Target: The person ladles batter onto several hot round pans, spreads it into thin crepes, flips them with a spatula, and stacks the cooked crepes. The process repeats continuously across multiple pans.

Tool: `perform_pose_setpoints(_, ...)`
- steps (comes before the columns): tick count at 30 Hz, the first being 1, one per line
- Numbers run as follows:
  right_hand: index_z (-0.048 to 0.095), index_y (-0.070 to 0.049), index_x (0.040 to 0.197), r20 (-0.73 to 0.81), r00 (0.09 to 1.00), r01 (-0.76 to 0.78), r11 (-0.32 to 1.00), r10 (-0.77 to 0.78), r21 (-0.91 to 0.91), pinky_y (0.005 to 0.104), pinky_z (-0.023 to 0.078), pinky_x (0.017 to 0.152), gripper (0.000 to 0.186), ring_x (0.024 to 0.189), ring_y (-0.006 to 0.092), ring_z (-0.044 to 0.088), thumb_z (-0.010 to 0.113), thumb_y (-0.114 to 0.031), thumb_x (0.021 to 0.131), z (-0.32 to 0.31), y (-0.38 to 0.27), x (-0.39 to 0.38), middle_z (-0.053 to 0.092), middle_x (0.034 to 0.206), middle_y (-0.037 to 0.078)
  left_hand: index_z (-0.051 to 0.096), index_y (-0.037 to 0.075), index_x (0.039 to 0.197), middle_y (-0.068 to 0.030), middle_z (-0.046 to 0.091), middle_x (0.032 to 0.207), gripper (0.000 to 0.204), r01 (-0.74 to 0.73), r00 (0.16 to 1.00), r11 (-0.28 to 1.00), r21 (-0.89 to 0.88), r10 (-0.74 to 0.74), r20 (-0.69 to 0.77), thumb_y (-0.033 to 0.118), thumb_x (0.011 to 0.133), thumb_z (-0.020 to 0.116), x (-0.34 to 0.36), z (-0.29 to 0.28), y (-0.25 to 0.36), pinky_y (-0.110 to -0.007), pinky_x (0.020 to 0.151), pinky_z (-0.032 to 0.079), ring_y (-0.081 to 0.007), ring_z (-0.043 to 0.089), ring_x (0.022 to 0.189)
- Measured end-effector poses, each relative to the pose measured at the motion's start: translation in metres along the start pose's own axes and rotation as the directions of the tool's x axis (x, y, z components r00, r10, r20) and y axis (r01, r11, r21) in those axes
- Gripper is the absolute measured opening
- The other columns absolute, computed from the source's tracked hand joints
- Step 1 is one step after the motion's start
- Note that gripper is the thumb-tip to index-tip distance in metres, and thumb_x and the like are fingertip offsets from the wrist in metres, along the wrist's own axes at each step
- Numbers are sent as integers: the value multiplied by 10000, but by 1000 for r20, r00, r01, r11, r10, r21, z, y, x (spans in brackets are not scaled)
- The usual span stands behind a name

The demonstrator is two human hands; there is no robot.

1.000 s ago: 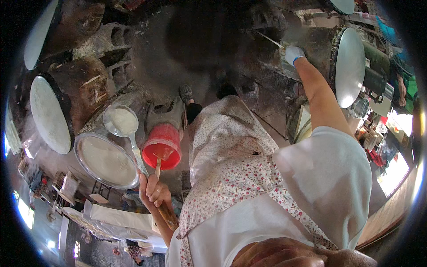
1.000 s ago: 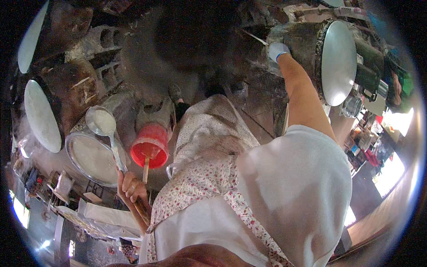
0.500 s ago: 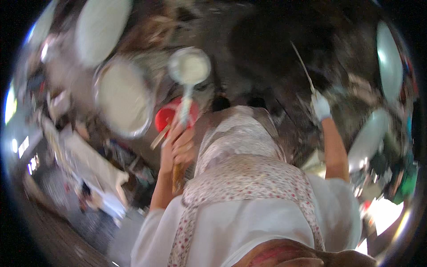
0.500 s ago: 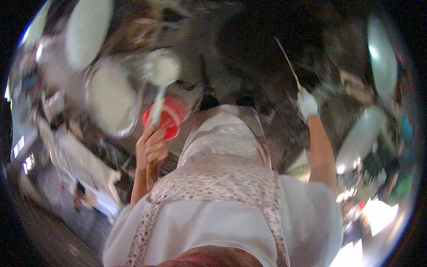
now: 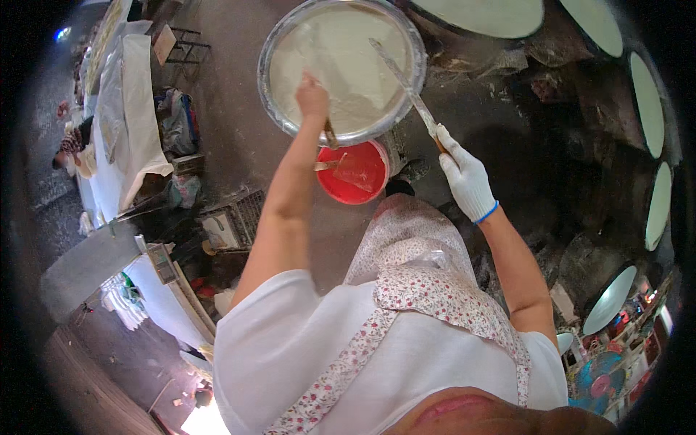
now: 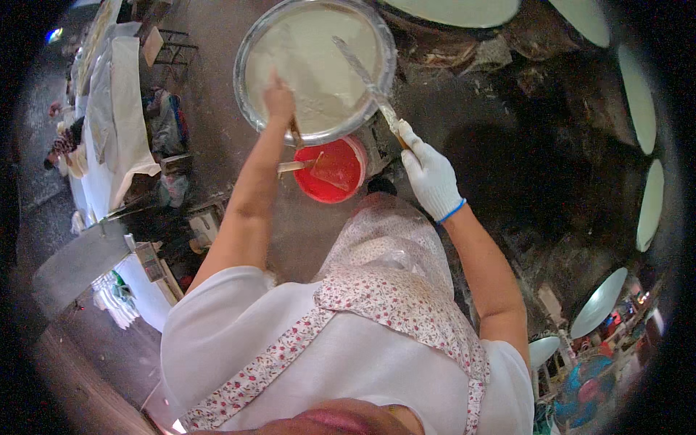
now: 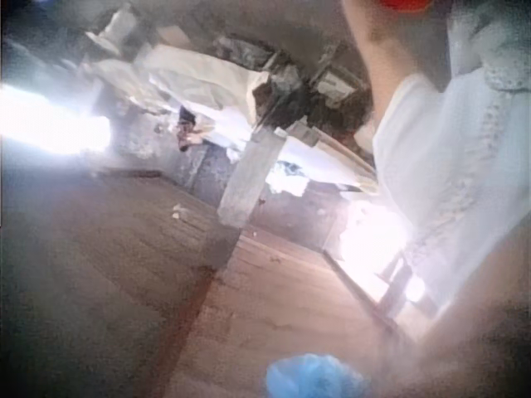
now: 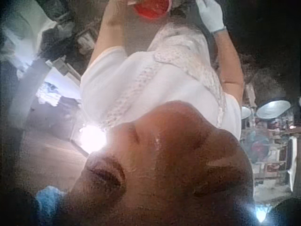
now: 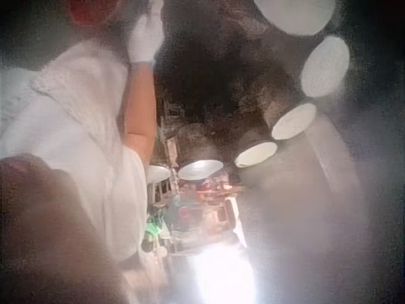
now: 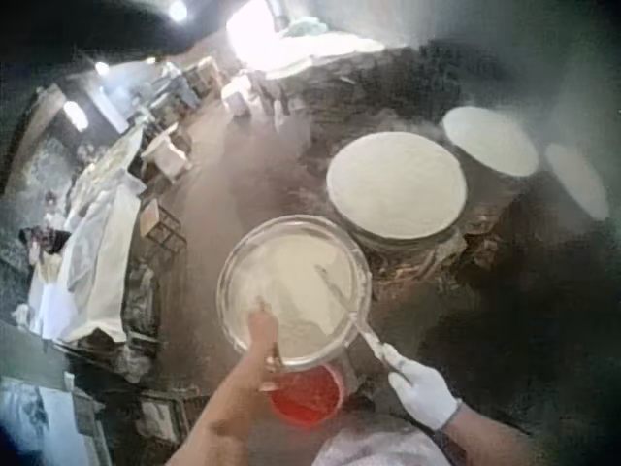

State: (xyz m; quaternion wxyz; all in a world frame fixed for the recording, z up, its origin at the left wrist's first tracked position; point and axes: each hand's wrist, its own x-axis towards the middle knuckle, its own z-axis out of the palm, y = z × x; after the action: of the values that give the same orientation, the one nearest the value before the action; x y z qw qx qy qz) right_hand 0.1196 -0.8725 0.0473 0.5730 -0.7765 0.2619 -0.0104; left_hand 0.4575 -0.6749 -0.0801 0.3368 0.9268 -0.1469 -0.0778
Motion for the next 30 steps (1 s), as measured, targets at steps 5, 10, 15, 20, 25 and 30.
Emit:
perform_pose_setpoints(5,579,-119,1491,5,998,60,987,-60,-147,367,529,1030,450,1253,339,660,570,-147,1042,22,-23,52,670,1374,199,557,98,1514,-270,737,1030,440,-85,991,981,-176,101,86,157,1090,459,-71,16,-24,-457,791,570,-401,732,922)
perform_pose_setpoints(10,589,-113,1479,148,979,-70,908,143,-412,419,551,972,447,1152,379,699,576,-149,1035,78,-36,114,696,1276,246,650,115,1394,-76,613,754,344,683,723,387,-619,-478,499,106,1084,500,-43,-4,0,-308,580,527,-159,605,632)
perform_pose_setpoints(15,580,-165,1497,114,936,-234,831,333,-505,437,558,942,461,1154,375,688,567,-197,1037,93,-42,55,691,1299,217,474,92,793,20,454,700,294,488,520,-872,-25,268,811,131,1082,516,-63,3,30,-228,497,427,-64,447,534)
perform_pose_setpoints(20,548,-185,1518,-33,993,-119,965,114,-234,436,561,942,489,1154,398,683,561,-216,1030,68,-102,16,684,1310,217,458,86,828,28,428,719,380,538,611,-842,-46,352,709,290,1149,453,-83,-76,135,-230,493,411,-57,445,538)
perform_pose_setpoints(25,550,-150,1525,-90,979,157,961,-182,-228,373,575,941,495,1150,378,709,590,-139,1031,56,-189,1,684,1320,224,449,92,831,21,433,725,395,598,727,-797,-82,497,473,299,1163,391,-86,-180,210,-243,492,409,-65,451,540)
perform_pose_setpoints(30,589,-247,1478,-284,765,406,775,-578,-484,501,567,637,482,728,406,697,624,-203,1000,32,-230,-6,686,855,188,439,89,848,-2,446,745,370,645,763,-705,-295,573,299,264,1166,366,-103,-268,299,-259,499,429,-91,470,543)
